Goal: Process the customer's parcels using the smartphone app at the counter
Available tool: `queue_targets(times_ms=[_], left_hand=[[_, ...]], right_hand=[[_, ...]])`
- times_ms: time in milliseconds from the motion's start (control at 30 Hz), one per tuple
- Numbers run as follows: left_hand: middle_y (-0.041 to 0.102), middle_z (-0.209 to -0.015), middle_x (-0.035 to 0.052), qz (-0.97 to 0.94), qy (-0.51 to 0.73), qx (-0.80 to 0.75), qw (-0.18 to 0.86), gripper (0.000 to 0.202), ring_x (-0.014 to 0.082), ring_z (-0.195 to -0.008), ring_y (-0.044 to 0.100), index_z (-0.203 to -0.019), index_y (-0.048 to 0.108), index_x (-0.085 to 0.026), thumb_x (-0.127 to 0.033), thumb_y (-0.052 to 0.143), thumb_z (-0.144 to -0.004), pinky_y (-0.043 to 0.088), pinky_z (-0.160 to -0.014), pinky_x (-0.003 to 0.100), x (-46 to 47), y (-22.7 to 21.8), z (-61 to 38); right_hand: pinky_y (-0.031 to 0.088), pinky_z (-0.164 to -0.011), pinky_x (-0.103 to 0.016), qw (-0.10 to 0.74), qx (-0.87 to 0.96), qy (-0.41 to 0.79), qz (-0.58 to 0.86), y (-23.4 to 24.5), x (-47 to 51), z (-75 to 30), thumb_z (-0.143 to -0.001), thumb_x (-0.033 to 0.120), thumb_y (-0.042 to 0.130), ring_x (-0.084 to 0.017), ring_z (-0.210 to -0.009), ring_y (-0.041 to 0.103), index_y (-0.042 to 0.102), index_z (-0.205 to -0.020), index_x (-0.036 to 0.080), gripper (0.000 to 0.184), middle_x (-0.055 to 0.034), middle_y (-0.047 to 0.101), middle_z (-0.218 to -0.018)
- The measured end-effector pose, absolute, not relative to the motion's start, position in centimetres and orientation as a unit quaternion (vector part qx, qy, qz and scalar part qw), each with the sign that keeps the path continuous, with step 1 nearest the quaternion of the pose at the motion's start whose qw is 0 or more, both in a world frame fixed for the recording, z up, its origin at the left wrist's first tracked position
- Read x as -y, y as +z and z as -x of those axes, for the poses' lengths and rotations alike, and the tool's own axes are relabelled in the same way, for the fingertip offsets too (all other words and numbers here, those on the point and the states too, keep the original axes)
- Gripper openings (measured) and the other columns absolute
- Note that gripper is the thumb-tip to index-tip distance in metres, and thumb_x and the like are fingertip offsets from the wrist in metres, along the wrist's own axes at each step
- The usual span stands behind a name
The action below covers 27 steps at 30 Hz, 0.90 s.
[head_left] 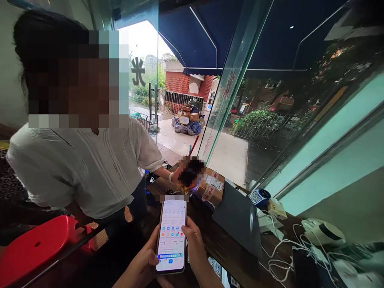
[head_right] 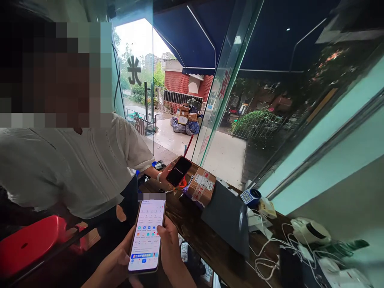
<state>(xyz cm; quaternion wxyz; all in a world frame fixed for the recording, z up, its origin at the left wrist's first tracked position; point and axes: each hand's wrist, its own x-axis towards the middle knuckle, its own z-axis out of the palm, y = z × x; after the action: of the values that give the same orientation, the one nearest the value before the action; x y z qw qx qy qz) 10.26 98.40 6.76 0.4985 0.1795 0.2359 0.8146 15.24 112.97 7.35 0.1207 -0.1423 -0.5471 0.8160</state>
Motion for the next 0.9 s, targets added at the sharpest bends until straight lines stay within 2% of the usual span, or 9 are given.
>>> queue_targets(times_ms=[133,300,400,467,567,633,733,833,900], left_hand=[[0.054,-0.135,0.0032,-0.185,0.796,-0.247,0.521,0.073,0.0324,-0.124,0.046,-0.133,0.044,-0.029,-0.002,0.046,-0.066,0.058,-0.072,0.033,-98.3,6.8,-10.4],[0.054,-0.135,0.0003,-0.147,0.800,-0.236,0.532,0.071,0.0316,-0.125,0.045,-0.132,0.045,-0.030,-0.005,0.049,-0.065,0.053,-0.086,0.043,-99.1,5.2,-11.2],[0.054,-0.135,-0.0007,-0.162,0.810,-0.218,0.520,0.076,0.0306,-0.129,0.041,-0.134,0.042,-0.029,-0.007,0.051,-0.063,0.048,-0.093,0.042,-99.9,4.9,-11.8],[0.054,-0.135,-0.0002,-0.183,0.809,-0.211,0.517,0.077,0.0309,-0.128,0.042,-0.136,0.039,-0.031,-0.007,0.051,-0.064,0.051,-0.086,0.038,-100.6,5.3,-12.1],[0.054,-0.134,0.0001,-0.201,0.800,-0.216,0.522,0.076,0.0327,-0.124,0.046,-0.136,0.036,-0.036,-0.008,0.047,-0.067,0.055,-0.070,0.033,-101.7,6.0,-12.5],[0.056,-0.132,0.0007,-0.192,0.807,-0.221,0.512,0.076,0.0318,-0.126,0.044,-0.135,0.039,-0.032,-0.009,0.048,-0.063,0.052,-0.082,0.038,-102.7,6.1,-12.7],[0.058,-0.129,0.0027,-0.180,0.825,-0.241,0.479,0.079,0.0305,-0.130,0.037,-0.133,0.042,-0.025,-0.012,0.053,-0.056,0.032,-0.107,0.045,-104.2,5.7,-13.3],[0.057,-0.129,0.0026,-0.167,0.832,-0.265,0.457,0.084,0.0322,-0.132,0.034,-0.135,0.039,-0.025,-0.012,0.056,-0.053,0.029,-0.108,0.047,-105.6,5.1,-14.1],[0.055,-0.131,0.0014,-0.147,0.835,-0.284,0.448,0.087,0.0326,-0.131,0.035,-0.136,0.036,-0.028,-0.011,0.056,-0.053,0.034,-0.105,0.047,-106.3,5.0,-14.7]], right_hand=[[0.048,-0.078,-0.036,0.127,0.574,0.799,0.129,6.8,-113.0,-16.5,-0.074,0.036,0.060,-0.024,-0.086,0.063,0.065,-0.102,0.018,0.033,-0.0065,0.071,-0.093],[0.048,-0.079,-0.039,0.144,0.590,0.777,0.166,6.3,-113.2,-17.7,-0.078,0.051,0.059,-0.025,-0.087,0.062,0.062,-0.105,0.017,0.044,-0.0099,0.069,-0.096],[0.047,-0.085,-0.041,0.143,0.575,0.791,0.152,6.3,-113.7,-18.5,-0.079,0.059,0.052,-0.028,-0.097,0.060,0.058,-0.113,0.018,0.054,-0.0110,0.067,-0.104],[0.044,-0.090,-0.043,0.166,0.592,0.777,0.131,6.1,-114.1,-19.1,-0.081,0.064,0.045,-0.029,-0.109,0.054,0.047,-0.127,0.021,0.063,-0.0115,0.061,-0.118],[0.037,-0.098,-0.045,0.255,0.664,0.691,0.129,5.1,-114.7,-20.1,-0.084,0.064,0.037,-0.030,-0.122,0.043,0.028,-0.140,0.027,0.068,-0.0106,0.040,-0.139],[0.036,-0.098,-0.046,0.306,0.705,0.629,0.113,4.4,-115.2,-20.6,-0.085,0.061,0.037,-0.032,-0.123,0.040,0.026,-0.140,0.027,0.066,-0.0108,0.031,-0.144],[0.037,-0.097,-0.048,0.328,0.728,0.597,0.078,3.7,-116.4,-20.9,-0.083,0.061,0.041,-0.034,-0.124,0.039,0.030,-0.138,0.026,0.066,-0.0123,0.028,-0.145],[0.034,-0.101,-0.048,0.267,0.667,0.690,0.093,4.1,-118.2,-20.5,-0.080,0.065,0.043,-0.034,-0.127,0.037,0.029,-0.138,0.024,0.072,-0.0130,0.035,-0.143],[0.040,-0.097,-0.046,0.182,0.604,0.770,0.100,4.7,-119.7,-19.9,-0.079,0.065,0.047,-0.032,-0.121,0.046,0.033,-0.134,0.023,0.070,-0.0130,0.048,-0.135]])
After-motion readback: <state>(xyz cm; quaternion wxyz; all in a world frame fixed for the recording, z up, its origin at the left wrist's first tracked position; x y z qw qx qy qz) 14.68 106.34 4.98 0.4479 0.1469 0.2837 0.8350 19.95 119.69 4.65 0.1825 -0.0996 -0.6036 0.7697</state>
